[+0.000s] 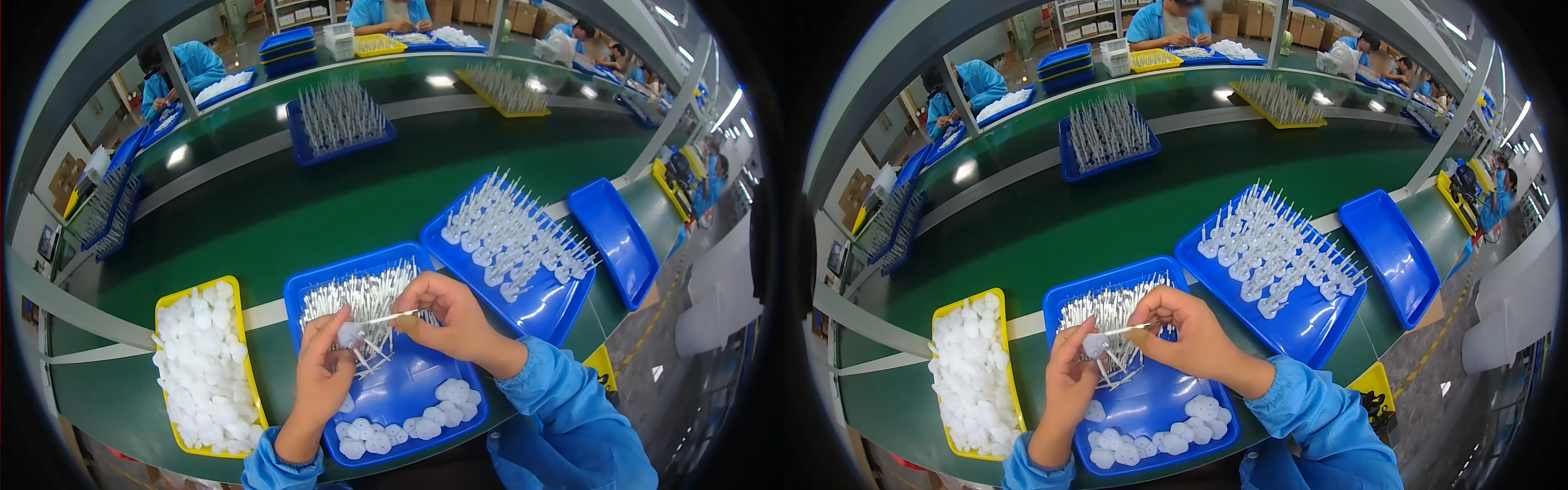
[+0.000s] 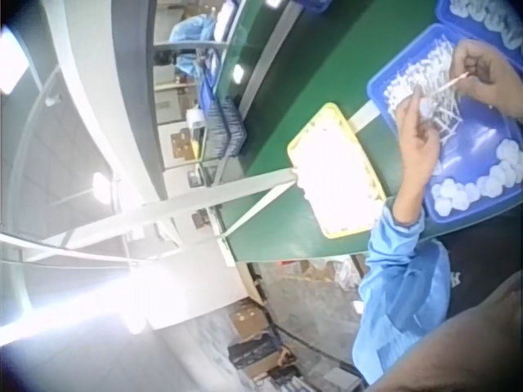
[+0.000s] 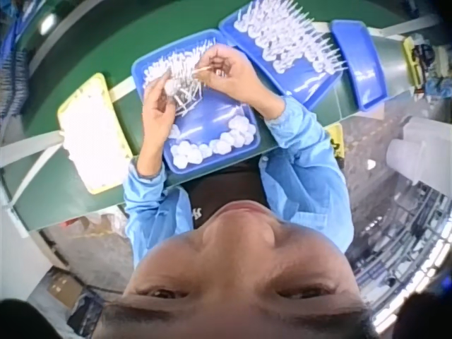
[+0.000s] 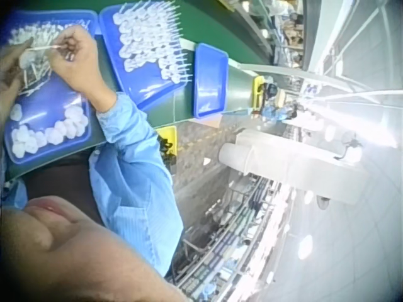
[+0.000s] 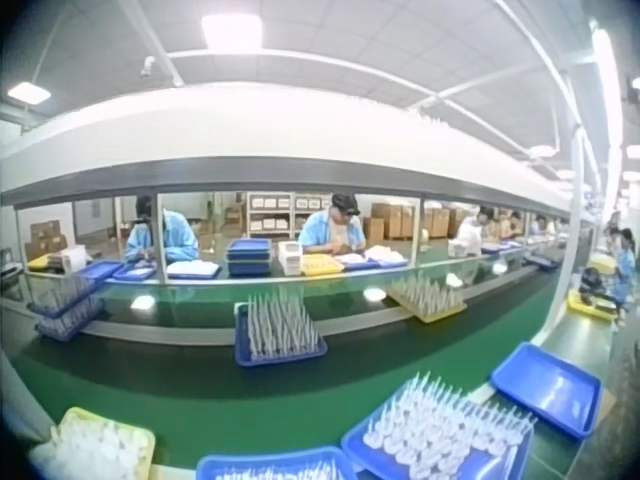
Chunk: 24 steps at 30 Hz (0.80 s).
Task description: The person inserts cotton tips onto plastic sticks one by one. They pick a cotton tip from a yellow tray, place it onto a stick from a blue tray, and then place the assembled swab into a separate blue tray. The process is repeated continuously.
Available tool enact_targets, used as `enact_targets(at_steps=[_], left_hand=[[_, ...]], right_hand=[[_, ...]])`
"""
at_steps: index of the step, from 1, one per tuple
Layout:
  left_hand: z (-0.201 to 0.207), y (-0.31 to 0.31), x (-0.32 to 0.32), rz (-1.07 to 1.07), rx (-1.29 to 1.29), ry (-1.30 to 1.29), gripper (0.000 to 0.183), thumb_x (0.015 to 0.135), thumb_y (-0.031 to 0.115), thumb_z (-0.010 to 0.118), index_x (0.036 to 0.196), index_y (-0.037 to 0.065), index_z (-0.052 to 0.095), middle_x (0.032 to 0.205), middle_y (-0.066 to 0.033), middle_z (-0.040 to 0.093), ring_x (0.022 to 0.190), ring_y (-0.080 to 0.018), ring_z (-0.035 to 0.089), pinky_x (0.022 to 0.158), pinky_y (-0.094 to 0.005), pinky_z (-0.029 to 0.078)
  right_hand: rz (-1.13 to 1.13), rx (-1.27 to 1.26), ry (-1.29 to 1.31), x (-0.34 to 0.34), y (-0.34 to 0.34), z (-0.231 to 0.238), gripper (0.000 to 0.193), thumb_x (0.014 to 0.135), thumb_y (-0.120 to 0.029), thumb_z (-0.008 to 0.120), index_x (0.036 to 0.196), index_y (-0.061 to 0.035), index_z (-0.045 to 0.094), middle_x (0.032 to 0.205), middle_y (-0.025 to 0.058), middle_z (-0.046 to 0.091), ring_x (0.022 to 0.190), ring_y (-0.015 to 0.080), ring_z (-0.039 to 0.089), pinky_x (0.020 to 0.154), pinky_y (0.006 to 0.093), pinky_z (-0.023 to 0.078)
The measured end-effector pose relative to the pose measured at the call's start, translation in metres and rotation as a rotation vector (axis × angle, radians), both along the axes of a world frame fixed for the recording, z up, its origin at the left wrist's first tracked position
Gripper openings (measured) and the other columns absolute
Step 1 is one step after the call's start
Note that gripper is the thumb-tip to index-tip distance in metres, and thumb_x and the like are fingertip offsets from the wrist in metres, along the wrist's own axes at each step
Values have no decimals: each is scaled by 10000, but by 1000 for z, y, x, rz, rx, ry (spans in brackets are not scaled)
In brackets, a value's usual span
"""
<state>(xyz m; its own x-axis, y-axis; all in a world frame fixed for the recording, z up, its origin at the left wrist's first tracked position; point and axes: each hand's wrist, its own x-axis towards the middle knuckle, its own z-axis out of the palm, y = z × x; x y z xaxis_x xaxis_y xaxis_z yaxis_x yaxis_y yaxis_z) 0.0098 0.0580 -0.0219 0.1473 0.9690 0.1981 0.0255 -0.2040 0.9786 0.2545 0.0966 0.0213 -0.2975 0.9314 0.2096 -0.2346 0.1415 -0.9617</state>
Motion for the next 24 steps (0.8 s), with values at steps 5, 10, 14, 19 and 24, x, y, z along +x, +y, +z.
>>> enact_targets(at_steps=[5, 10, 14, 19, 24], left_hand=[[14, -11, 4, -44, -19, 94, 709, 913, -182, 633, 1583, 48, 643, 1357, -106, 558, 1225, -186, 650, 954, -283, 620], [17, -13, 1, -21, 36, 169, 610, 912, -169, 654, 1491, 18, 699, 1283, -96, 582, 1156, -173, 679, 924, -287, 613], [16, -14, 1, 5, 99, 227, 555, 904, -174, 658, 1426, -2, 733, 1241, -94, 604, 1107, -169, 699, 892, -281, 612], [20, -13, 6, 25, 58, 171, 534, 905, -183, 652, 1403, -12, 738, 1240, -100, 618, 1110, -169, 709, 876, -266, 625], [20, -16, 8, 21, -53, -38, 509, 942, -171, 663, 1434, -40, 687, 1256, -110, 651, 1167, -196, 728, 904, -292, 656]], right_hand=[[57, 143, -377, -13, -5, -4, 155, 952, -129, 865, 1059, -83, 761, 923, 26, 762, 861, 128, 758, 771, 304, 585], [-95, 694, -680, -12, -2, -20, 201, 863, -167, 861, 1033, -120, 764, 957, 37, 774, 829, 260, 752, 759, 396, 589], [-218, 858, -798, -19, -6, -12, 217, 850, -167, 862, 1034, -119, 759, 988, 26, 770, 840, 258, 748, 761, 404, 581], [-184, 592, -701, -22, -14, -19, 220, 865, -111, 859, 1061, -111, 760, 950, 36, 760, 792, 232, 756, 723, 373, 604], [-92, 328, -546, -20, -20, -19, 218, 917, -73, 832, 1125, -105, 777, 929, 61, 775, 757, 205, 777, 691, 326, 634]])
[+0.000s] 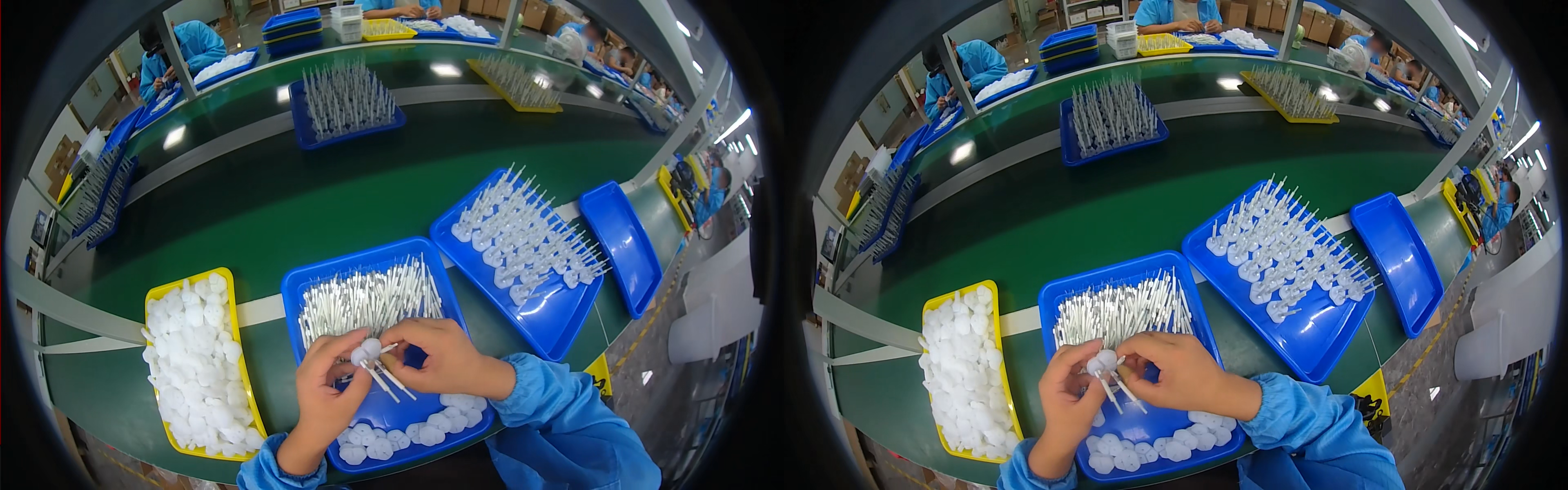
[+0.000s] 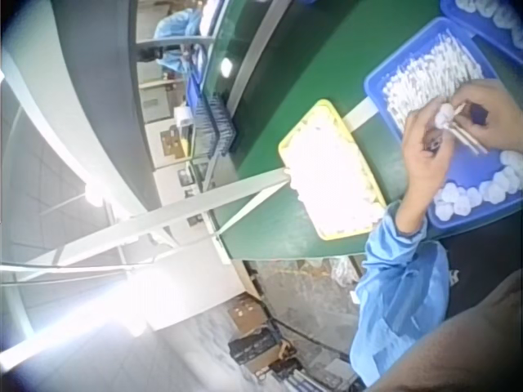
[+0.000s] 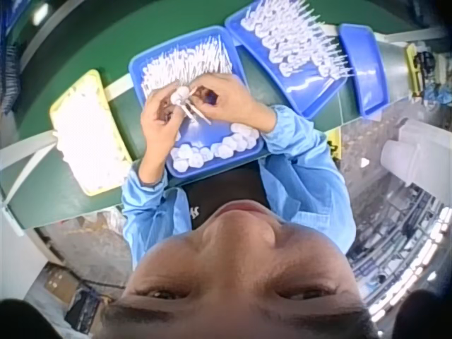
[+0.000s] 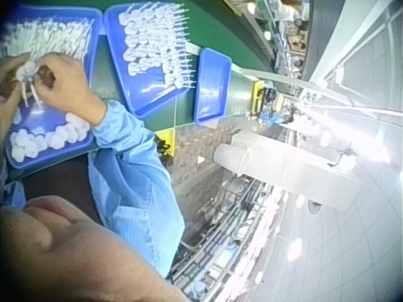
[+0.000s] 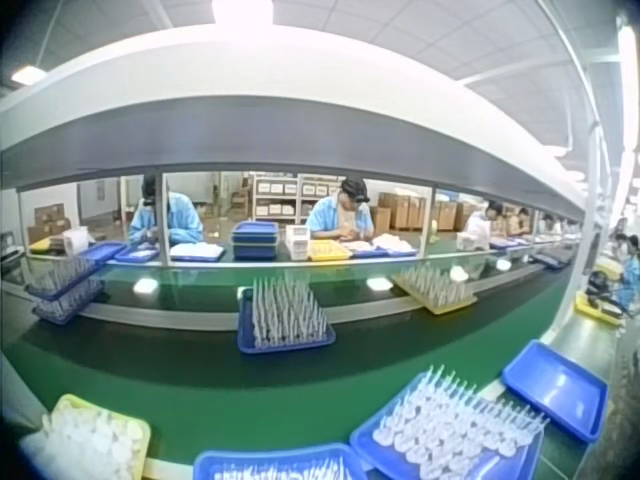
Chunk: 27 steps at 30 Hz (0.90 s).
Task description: The person inserts cotton tips onto plastic sticks one by one. They pick a cotton tip from a yellow tray, place it onto a stick from a blue tray, and then place the assembled swab into a separate blue tray. The process is repeated continuously.
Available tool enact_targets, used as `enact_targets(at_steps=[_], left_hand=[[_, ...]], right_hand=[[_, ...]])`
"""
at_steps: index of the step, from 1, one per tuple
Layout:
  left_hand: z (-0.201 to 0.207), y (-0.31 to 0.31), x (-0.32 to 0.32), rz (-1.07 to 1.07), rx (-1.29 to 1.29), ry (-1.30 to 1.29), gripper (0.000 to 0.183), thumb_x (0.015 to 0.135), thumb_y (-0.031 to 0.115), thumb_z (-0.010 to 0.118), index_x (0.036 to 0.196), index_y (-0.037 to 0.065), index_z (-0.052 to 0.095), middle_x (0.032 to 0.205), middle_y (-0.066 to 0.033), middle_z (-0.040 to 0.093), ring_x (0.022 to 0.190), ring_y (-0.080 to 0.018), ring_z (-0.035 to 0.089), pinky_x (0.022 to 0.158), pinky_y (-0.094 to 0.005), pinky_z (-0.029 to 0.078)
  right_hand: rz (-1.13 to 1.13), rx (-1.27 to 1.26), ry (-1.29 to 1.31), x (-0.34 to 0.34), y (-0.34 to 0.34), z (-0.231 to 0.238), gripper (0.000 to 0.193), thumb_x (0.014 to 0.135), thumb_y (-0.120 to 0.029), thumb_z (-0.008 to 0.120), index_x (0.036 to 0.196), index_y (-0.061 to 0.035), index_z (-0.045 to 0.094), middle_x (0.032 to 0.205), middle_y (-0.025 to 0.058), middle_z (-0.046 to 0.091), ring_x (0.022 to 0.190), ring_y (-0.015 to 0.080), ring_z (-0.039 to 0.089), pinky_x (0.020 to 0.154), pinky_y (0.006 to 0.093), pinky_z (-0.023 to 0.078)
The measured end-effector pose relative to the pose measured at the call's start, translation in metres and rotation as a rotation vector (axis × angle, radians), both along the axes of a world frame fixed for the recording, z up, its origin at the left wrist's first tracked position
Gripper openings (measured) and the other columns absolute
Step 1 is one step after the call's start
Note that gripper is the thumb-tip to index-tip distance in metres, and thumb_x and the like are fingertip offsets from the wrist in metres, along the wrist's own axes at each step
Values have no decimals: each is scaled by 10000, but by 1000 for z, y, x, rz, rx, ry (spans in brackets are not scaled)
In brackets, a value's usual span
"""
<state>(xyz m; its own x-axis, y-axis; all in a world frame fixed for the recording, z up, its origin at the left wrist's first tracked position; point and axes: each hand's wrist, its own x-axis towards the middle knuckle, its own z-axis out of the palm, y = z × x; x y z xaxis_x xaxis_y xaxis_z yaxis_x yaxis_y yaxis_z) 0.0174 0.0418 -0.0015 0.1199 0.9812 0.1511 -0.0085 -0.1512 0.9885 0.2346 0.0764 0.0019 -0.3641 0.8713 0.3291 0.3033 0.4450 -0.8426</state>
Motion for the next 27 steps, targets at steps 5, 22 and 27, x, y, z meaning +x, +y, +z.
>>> enact_targets(at_steps=[5, 22, 27], left_hand=[[-12, 4, -5, 19, -106, -202, 464, 968, -181, 667, 1411, -43, 682, 1312, -124, 679, 1217, -223, 743, 948, -323, 673], [-11, 5, -4, 13, -81, -213, 509, 979, -185, 668, 1469, -44, 670, 1305, -115, 674, 1256, -215, 744, 1019, -317, 659], [-8, 10, -3, 69, -37, -162, 520, 972, -197, 655, 1478, -74, 655, 1258, -101, 632, 1233, -213, 734, 967, -298, 669]], right_hand=[[-4, -153, 219, 11, 7, 7, 203, 930, -50, 835, 1124, -49, 775, 1012, 70, 822, 891, 149, 807, 793, 294, 631], [-55, 470, -188, 10, 16, 8, 285, 793, -84, 920, 1066, -155, 877, 707, -34, 723, 610, 135, 669, 656, 322, 440], [-52, 426, -216, 12, 13, 8, 305, 821, -101, 924, 1119, -141, 874, 642, -40, 692, 546, 130, 638, 614, 320, 422]])
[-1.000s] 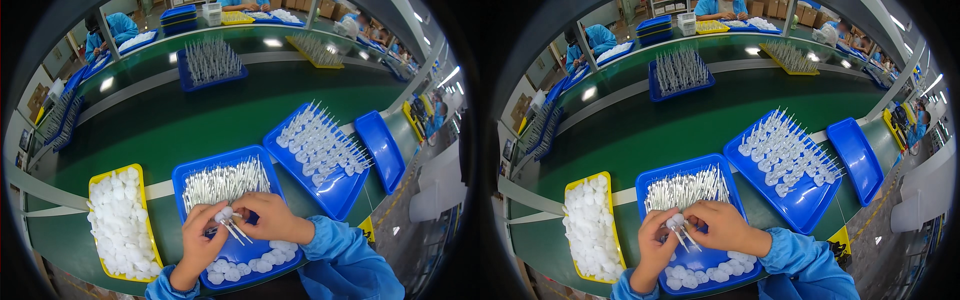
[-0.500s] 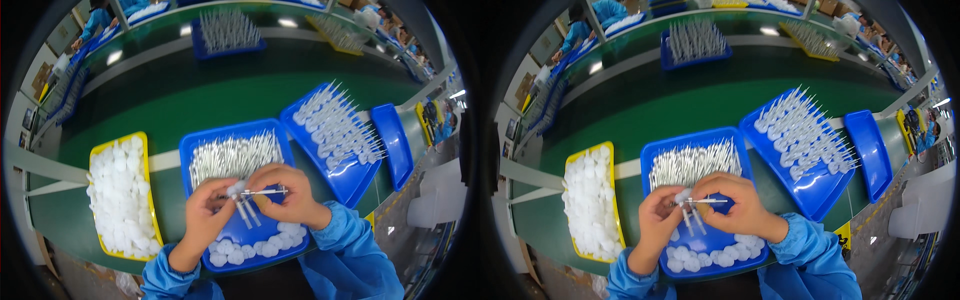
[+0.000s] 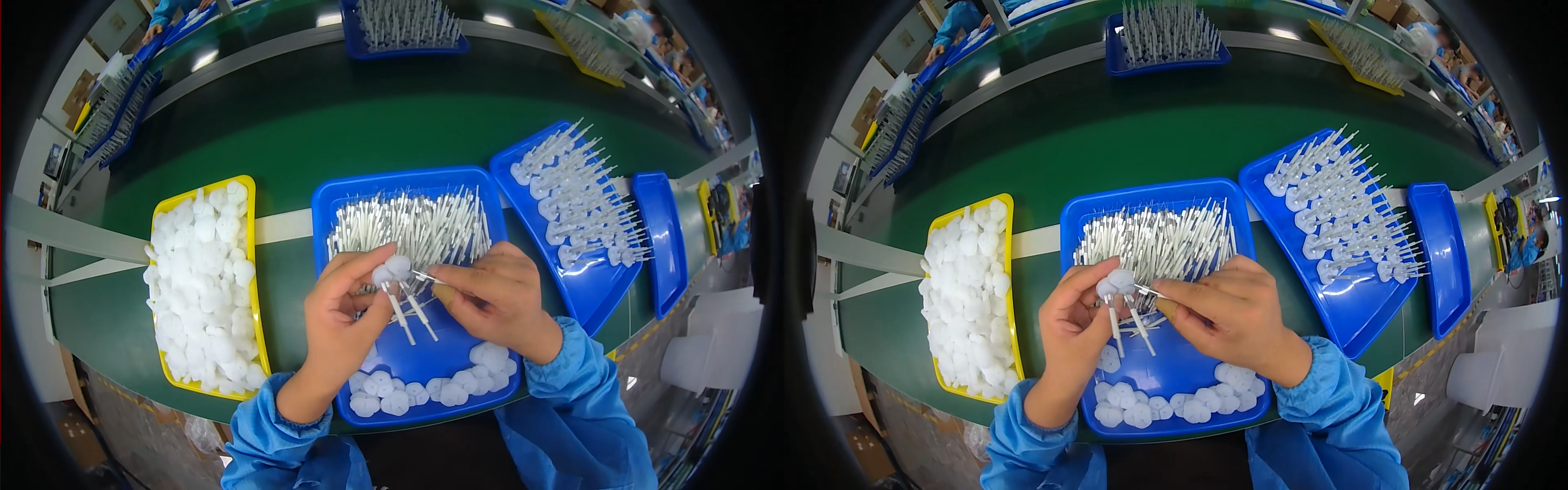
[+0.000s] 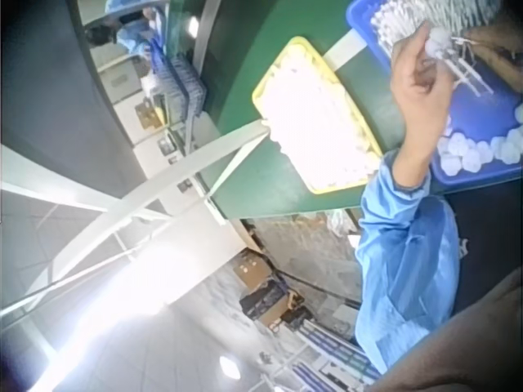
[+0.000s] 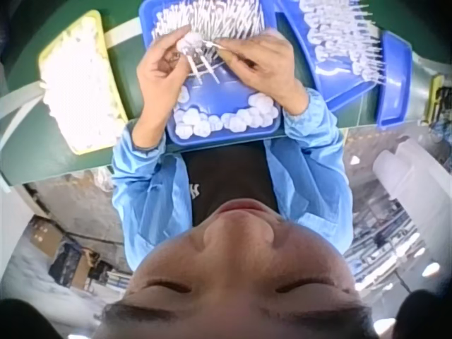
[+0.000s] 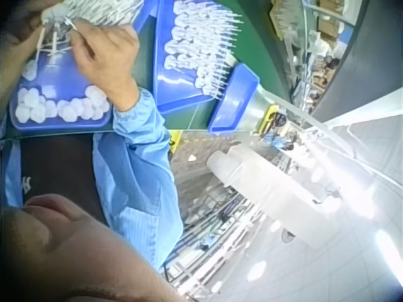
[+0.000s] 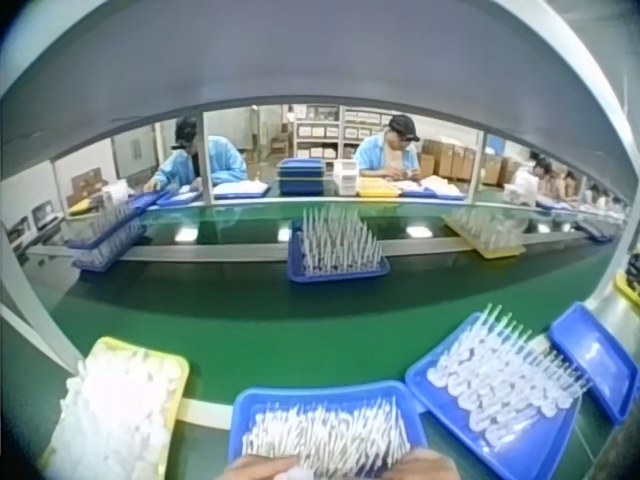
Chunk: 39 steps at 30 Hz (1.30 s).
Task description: The person inserts cotton tips onto plastic sticks one by one. They pick a cotton tip from a yellow tray, place it onto a stick from a blue tray, and then place the assembled swab into a separate blue tray. The process is repeated continuously.
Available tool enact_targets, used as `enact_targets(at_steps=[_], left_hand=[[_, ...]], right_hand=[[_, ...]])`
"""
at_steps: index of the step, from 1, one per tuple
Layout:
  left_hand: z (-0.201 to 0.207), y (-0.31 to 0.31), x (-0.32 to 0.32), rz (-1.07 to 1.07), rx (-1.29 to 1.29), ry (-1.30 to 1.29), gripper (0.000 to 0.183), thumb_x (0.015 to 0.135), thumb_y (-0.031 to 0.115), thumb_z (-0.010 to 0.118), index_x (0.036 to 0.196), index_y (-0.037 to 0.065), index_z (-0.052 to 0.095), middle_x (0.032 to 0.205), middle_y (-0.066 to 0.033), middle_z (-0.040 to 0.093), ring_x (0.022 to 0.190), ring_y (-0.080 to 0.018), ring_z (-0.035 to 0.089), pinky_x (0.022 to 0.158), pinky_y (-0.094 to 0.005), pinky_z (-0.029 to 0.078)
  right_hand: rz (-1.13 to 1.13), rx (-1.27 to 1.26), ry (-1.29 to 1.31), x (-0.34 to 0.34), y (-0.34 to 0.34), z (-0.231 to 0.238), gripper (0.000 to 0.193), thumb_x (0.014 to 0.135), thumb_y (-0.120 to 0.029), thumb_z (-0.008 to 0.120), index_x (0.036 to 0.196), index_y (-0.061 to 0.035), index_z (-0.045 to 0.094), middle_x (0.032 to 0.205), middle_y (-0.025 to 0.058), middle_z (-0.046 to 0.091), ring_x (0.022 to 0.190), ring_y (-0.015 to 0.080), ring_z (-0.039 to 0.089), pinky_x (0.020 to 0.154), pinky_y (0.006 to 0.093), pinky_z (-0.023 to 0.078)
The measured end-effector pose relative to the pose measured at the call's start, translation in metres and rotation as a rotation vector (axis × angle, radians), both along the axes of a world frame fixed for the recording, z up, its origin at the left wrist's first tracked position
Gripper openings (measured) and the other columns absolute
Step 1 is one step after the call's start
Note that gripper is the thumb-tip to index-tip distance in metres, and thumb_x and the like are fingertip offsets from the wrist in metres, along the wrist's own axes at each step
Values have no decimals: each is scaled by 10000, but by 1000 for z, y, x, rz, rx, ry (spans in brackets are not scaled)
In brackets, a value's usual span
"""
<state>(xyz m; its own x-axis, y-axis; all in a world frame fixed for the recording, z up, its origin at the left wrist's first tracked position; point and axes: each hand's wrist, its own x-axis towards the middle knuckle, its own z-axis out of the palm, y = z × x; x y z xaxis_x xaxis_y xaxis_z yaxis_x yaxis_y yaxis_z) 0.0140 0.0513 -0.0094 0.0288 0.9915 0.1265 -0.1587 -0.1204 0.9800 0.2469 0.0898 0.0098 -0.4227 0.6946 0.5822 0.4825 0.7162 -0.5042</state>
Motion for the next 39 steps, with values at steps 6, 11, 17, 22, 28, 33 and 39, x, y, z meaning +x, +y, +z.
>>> enact_targets(at_steps=[6, 11, 17, 22, 28, 33, 39], left_hand=[[2, 0, 1, 58, 63, 173, 557, 928, -203, 673, 1458, -31, 701, 1262, -107, 636, 1192, -191, 718, 921, -264, 670], [-1, -1, -1, 95, 101, 260, 525, 920, -177, 729, 1408, 14, 762, 1238, -112, 662, 1114, -178, 740, 892, -276, 690], [-1, 0, 2, 119, 119, 276, 492, 919, -175, 734, 1373, 7, 784, 1218, -109, 659, 1070, -172, 741, 897, -278, 689], [0, 0, 3, 136, 104, 253, 495, 914, -174, 732, 1365, 21, 796, 1223, -106, 669, 1057, -166, 732, 895, -275, 675], [-6, 3, 0, 127, 191, 386, 521, 874, -165, 743, 1336, 60, 827, 1184, -101, 693, 958, -175, 706, 830, -277, 605], [-4, 3, 1, 120, 215, 429, 516, 878, -162, 742, 1335, 61, 827, 1169, -110, 706, 964, -183, 712, 827, -281, 611], [-3, 3, 0, 115, 152, 369, 506, 896, -173, 712, 1346, 35, 808, 1208, -116, 691, 1035, -179, 725, 864, -279, 645]], right_hand=[[-6, 36, -18, 0, 0, -2, 339, 819, -118, 932, 1152, -139, 871, 628, -58, 654, 536, 118, 613, 600, 320, 398], [-61, 226, -170, 0, -6, 4, 399, 784, -138, 926, 1179, -141, 871, 655, -90, 580, 532, 106, 543, 608, 312, 372], [-65, 238, -199, -2, -8, 8, 405, 782, -140, 913, 1185, -139, 871, 659, -92, 563, 548, 94, 541, 608, 309, 369], [-39, 140, -143, -1, -5, 2, 385, 799, -140, 904, 1182, -153, 874, 674, -91, 602, 579, 95, 581, 617, 309, 397], [7, -38, -113, 1, -3, 9, 263, 844, -129, 881, 1107, -141, 877, 700, -49, 703, 566, 146, 632, 616, 323, 451], [3, -123, -93, 2, -4, 5, 216, 870, -136, 884, 1084, -120, 872, 687, -5, 749, 540, 168, 660, 585, 336, 476], [43, -161, -52, 2, -5, 8, 193, 859, -115, 888, 1051, -122, 871, 690, 11, 756, 533, 177, 666, 569, 332, 470]])
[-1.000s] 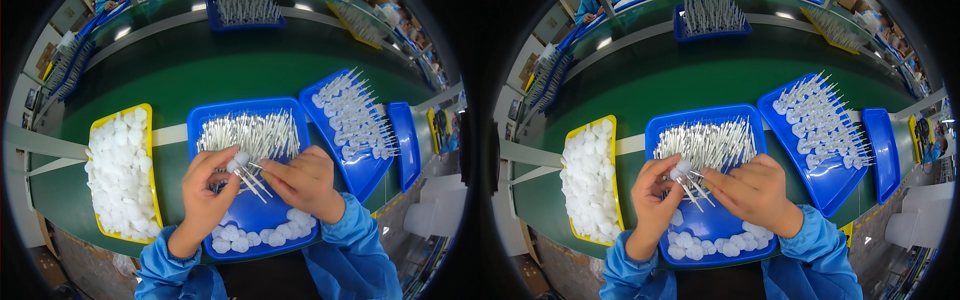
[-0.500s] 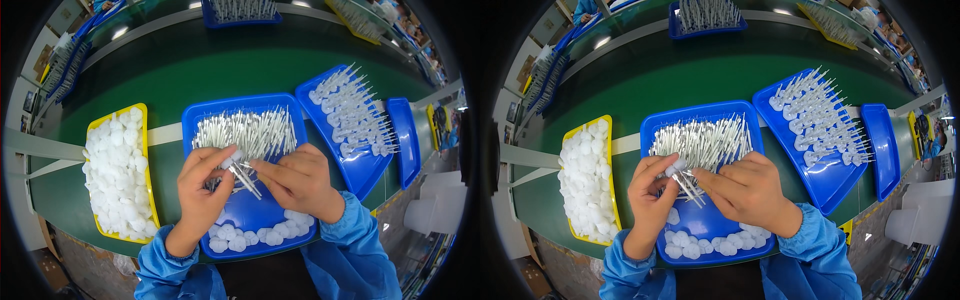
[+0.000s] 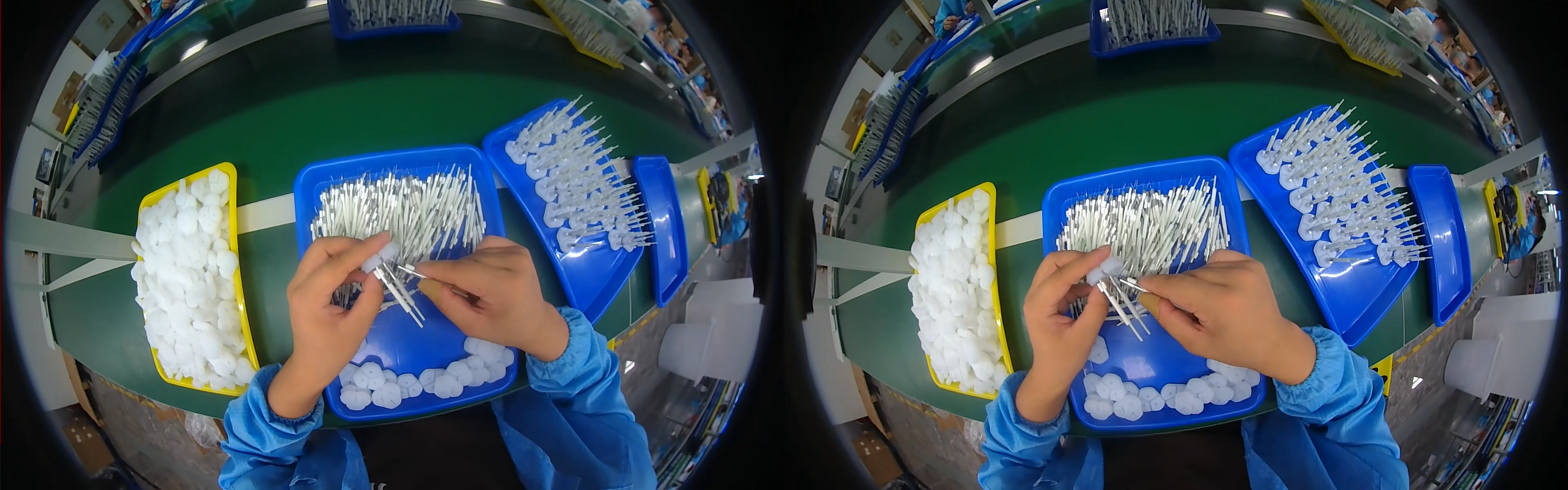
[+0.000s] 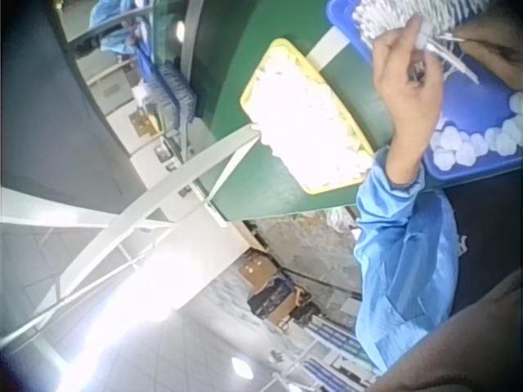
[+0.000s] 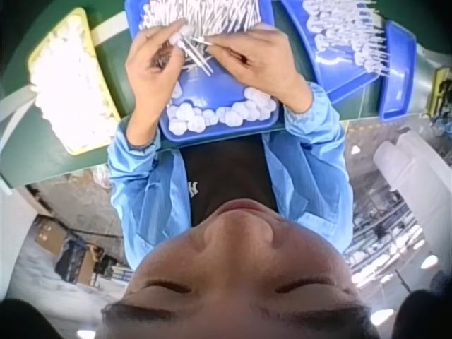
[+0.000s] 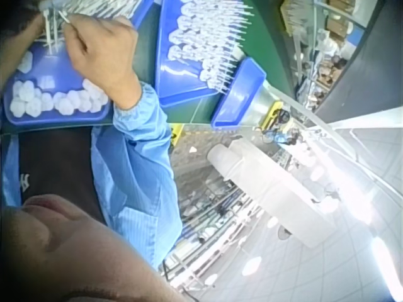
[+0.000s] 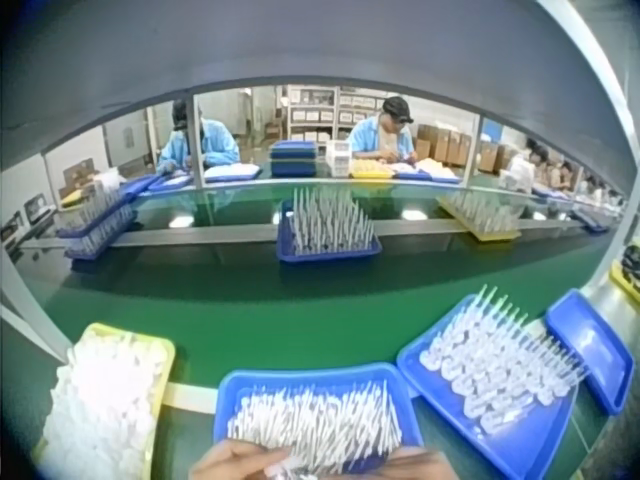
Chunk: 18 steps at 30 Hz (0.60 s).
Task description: The person inserts cotton tips onto plastic sticks one by one. They pick a cotton tip from a yellow tray, place it onto a stick from a blue tray, and then place the assembled swab into a separate blue tray. The process is repeated continuously.
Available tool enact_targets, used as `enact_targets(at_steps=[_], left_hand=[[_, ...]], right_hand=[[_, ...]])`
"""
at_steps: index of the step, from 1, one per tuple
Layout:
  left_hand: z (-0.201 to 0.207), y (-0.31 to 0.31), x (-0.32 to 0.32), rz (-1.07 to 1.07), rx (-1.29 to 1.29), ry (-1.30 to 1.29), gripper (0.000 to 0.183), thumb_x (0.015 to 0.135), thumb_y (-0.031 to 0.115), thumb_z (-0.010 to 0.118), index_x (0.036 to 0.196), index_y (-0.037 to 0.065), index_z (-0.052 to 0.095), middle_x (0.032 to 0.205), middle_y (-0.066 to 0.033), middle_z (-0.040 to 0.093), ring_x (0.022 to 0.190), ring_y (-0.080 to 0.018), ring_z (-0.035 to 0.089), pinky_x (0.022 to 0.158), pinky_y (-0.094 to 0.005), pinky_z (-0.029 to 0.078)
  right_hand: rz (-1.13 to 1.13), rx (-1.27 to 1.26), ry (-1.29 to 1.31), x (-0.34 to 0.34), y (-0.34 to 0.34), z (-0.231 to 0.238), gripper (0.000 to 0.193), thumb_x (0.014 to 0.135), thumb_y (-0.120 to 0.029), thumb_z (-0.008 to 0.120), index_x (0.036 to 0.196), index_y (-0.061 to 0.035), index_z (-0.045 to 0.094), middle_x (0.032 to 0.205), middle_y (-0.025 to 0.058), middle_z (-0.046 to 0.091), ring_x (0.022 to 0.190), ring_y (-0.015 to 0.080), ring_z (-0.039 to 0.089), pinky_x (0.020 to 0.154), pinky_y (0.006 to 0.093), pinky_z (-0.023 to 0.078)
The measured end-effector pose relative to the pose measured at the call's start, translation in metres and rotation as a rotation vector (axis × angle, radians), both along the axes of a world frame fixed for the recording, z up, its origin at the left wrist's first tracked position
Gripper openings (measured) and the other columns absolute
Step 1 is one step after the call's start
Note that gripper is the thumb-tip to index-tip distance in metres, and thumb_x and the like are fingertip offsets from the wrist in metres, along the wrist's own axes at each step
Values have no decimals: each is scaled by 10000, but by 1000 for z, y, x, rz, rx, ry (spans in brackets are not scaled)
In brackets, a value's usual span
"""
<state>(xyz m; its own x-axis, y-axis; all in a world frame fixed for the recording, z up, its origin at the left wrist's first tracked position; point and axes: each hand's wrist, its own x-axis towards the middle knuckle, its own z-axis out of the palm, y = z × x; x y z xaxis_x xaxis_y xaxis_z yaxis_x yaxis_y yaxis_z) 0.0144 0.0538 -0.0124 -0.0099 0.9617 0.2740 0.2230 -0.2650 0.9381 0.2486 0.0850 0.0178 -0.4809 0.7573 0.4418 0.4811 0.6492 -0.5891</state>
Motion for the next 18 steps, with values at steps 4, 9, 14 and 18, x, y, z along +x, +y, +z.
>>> enact_targets(at_steps=[4, 9, 14, 18], left_hand=[[2, 0, -1, -22, -29, 22, 504, 923, -187, 660, 1380, -6, 770, 1291, -118, 655, 1142, -170, 722, 929, -276, 643], [0, -2, 0, -41, 35, 86, 495, 906, -151, 735, 1350, 55, 809, 1222, -128, 734, 1045, -210, 765, 876, -300, 669], [2, -3, 0, -115, -52, -81, 437, 978, -164, 639, 1374, -25, 761, 1361, -183, 757, 1232, -231, 758, 996, -321, 654], [7, -6, -3, -108, -90, 0, 439, 989, -149, 637, 1391, -19, 757, 1292, -187, 808, 1181, -232, 785, 981, -316, 646]], right_hand=[[-43, -26, 0, 0, -1, -2, 199, 859, -120, 892, 1057, -122, 869, 663, 5, 734, 520, 185, 659, 559, 339, 480], [-74, -71, 8, -5, -6, -5, 187, 870, -139, 895, 1051, -126, 850, 654, 6, 720, 537, 197, 682, 569, 343, 501], [-90, -133, 39, -7, -1, -11, 125, 899, -170, 893, 979, -123, 810, 671, 31, 713, 557, 218, 696, 548, 353, 512], [-87, -256, 99, -8, -2, -14, 124, 923, -187, 889, 959, -114, 794, 675, 51, 702, 566, 239, 701, 533, 355, 516]])
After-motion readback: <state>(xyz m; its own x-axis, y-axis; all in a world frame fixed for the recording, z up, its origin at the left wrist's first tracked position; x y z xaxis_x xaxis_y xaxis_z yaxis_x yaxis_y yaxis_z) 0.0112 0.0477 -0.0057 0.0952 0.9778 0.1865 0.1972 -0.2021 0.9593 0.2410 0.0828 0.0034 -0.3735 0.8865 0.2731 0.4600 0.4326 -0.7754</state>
